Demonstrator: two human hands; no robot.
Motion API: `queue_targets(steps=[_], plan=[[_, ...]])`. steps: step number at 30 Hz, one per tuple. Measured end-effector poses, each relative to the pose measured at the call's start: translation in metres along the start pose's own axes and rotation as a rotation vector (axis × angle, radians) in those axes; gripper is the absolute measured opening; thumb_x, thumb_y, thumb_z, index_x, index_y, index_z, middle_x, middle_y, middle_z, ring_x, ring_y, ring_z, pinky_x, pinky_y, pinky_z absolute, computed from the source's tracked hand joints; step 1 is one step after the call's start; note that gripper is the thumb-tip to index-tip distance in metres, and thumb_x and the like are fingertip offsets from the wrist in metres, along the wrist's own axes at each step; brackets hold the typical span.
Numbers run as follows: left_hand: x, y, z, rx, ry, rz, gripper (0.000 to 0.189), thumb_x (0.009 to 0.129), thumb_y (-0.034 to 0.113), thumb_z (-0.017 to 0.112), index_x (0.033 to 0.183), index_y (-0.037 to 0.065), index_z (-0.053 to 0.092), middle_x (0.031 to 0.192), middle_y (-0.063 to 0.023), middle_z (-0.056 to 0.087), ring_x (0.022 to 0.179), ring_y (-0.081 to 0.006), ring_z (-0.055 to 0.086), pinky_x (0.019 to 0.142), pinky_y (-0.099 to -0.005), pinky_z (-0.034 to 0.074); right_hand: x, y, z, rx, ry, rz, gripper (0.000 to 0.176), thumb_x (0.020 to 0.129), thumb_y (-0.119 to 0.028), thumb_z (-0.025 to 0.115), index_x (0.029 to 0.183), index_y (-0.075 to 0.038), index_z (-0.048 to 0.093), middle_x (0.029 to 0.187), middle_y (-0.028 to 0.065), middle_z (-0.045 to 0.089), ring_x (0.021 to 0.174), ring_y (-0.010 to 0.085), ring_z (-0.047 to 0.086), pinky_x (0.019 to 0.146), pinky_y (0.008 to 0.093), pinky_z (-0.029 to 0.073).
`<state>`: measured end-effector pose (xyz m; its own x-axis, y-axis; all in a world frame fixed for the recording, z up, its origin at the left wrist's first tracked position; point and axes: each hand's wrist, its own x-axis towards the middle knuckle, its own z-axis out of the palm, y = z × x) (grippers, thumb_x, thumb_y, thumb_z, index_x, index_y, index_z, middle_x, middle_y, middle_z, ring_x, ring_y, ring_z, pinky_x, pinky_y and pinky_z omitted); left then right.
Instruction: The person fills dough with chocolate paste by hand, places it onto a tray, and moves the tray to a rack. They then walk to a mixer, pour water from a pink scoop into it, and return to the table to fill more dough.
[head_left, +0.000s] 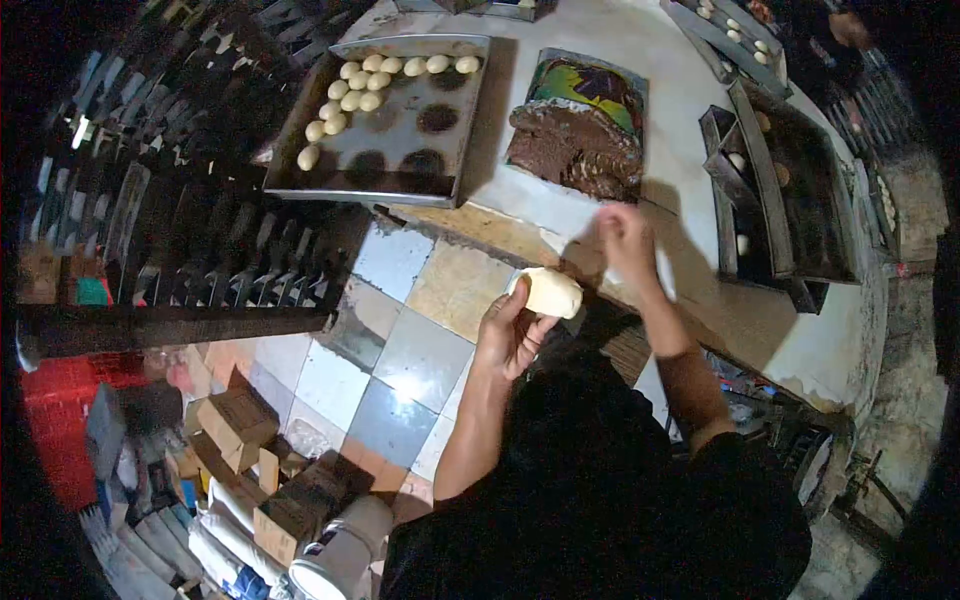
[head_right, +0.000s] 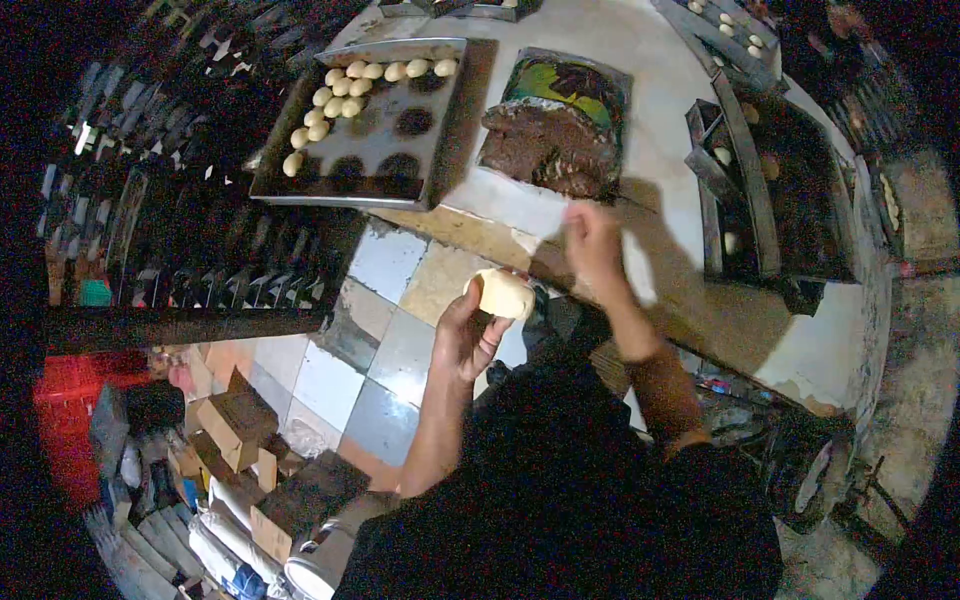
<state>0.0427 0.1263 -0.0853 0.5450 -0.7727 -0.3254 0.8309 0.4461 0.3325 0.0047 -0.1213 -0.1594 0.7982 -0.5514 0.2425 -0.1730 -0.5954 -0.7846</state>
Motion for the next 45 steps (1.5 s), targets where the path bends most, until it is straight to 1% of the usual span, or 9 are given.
queue_targets(steps=[2,6,18,23,27,31,40,44,45], plan=[[0.014,0.009,0.013,0.047,0.002,0.024,0.045,0.099,0.028,0.052,0.124,-0.010,0.050,0.120,-0.0195,0.061,0.110,-0.0258,0.062,0.092,-0.0339,0.054,0.029,0.042,-0.035,-0.413,0.188,-0.142,0.034,0.079,0.006,0.053,0.112,-0.003,0.057,0.114,0.0169,0.057,0.105,0.0338,0.055,0.093,0.0423,0.043],[0.036,0.037,0.006,0.185,0.091,0.063,0.044,0.097,0.025,0.053,0.128,-0.006,0.050,0.128,-0.0163,0.058,0.114,-0.0277,0.059,0.102,-0.0392,0.047,0.056,0.061,-0.078,-0.894,-0.247,-0.131,0.034,0.079,0.002,0.055,0.113,-0.002,0.056,0.113,0.0218,0.054,0.104,0.0386,0.055,0.092,0.0436,0.045],[0.097,0.059,0.020,0.297,0.279,0.410,0.049,0.093,0.021,0.055,0.134,-0.004,0.045,0.132,-0.0192,0.052,0.125,-0.0304,0.049,0.108,-0.0458,0.036,0.096,0.030,-0.049,-0.517,-0.493,-0.312,0.036,0.081,-0.001,0.053,0.117,-0.005,0.058,0.090,0.0160,0.061,0.070,0.0366,0.065,0.064,0.0441,0.054],[0.134,0.047,0.032,0.300,0.277,0.311,0.044,0.095,0.017,0.052,0.133,-0.005,0.045,0.135,-0.0205,0.050,0.126,-0.0317,0.048,0.108,-0.0465,0.037,0.125,0.051,-0.081,-0.026,-0.740,0.007,0.017,0.084,-0.015,0.059,0.090,-0.005,0.070,0.074,0.0146,0.067,0.066,0.0299,0.066,0.060,0.0431,0.049],[0.175,0.021,0.026,0.270,0.305,0.093,0.041,0.099,0.021,0.048,0.132,-0.002,0.048,0.130,-0.0163,0.054,0.121,-0.0265,0.053,0.105,-0.0405,0.041,0.102,0.046,-0.089,0.359,-0.568,0.074,0.018,0.087,-0.018,0.062,0.101,-0.009,0.070,0.069,0.0095,0.062,0.060,0.0205,0.058,0.057,0.0353,0.046],[0.199,0.003,0.055,0.134,0.264,-0.042,0.040,0.100,0.026,0.047,0.131,0.001,0.049,0.127,-0.0106,0.054,0.116,-0.0238,0.054,0.102,-0.0365,0.044,0.072,0.049,-0.073,0.129,-0.347,-0.166,0.036,0.084,0.004,0.058,0.118,-0.006,0.064,0.068,0.0079,0.050,0.057,0.0221,0.050,0.053,0.0334,0.042],[0.171,0.029,0.070,0.222,0.170,0.198,0.043,0.100,0.028,0.046,0.132,-0.001,0.045,0.126,-0.0149,0.055,0.117,-0.0269,0.055,0.104,-0.0384,0.044,0.056,0.058,-0.084,-0.455,0.021,-0.330,0.037,0.080,-0.006,0.065,0.117,-0.003,0.064,0.099,0.0173,0.056,0.091,0.0329,0.057,0.076,0.0370,0.051],[0.138,0.025,0.076,0.196,0.062,0.166,0.045,0.099,0.026,0.050,0.136,0.001,0.044,0.127,-0.0120,0.054,0.121,-0.0259,0.052,0.103,-0.0398,0.045,0.069,-0.047,-0.060,0.248,-0.122,-0.229,0.025,0.084,-0.012,0.069,0.103,0.003,0.069,0.112,0.0183,0.056,0.100,0.0292,0.061,0.081,0.0353,0.054],[0.129,0.022,0.074,0.133,0.043,0.181,0.044,0.099,0.026,0.049,0.136,0.002,0.044,0.127,-0.0123,0.054,0.121,-0.0260,0.052,0.103,-0.0394,0.045,0.062,-0.076,-0.047,0.745,-0.108,0.024,0.018,0.087,-0.009,0.068,0.096,0.006,0.070,0.109,0.0153,0.058,0.100,0.0240,0.061,0.078,0.0325,0.057]])
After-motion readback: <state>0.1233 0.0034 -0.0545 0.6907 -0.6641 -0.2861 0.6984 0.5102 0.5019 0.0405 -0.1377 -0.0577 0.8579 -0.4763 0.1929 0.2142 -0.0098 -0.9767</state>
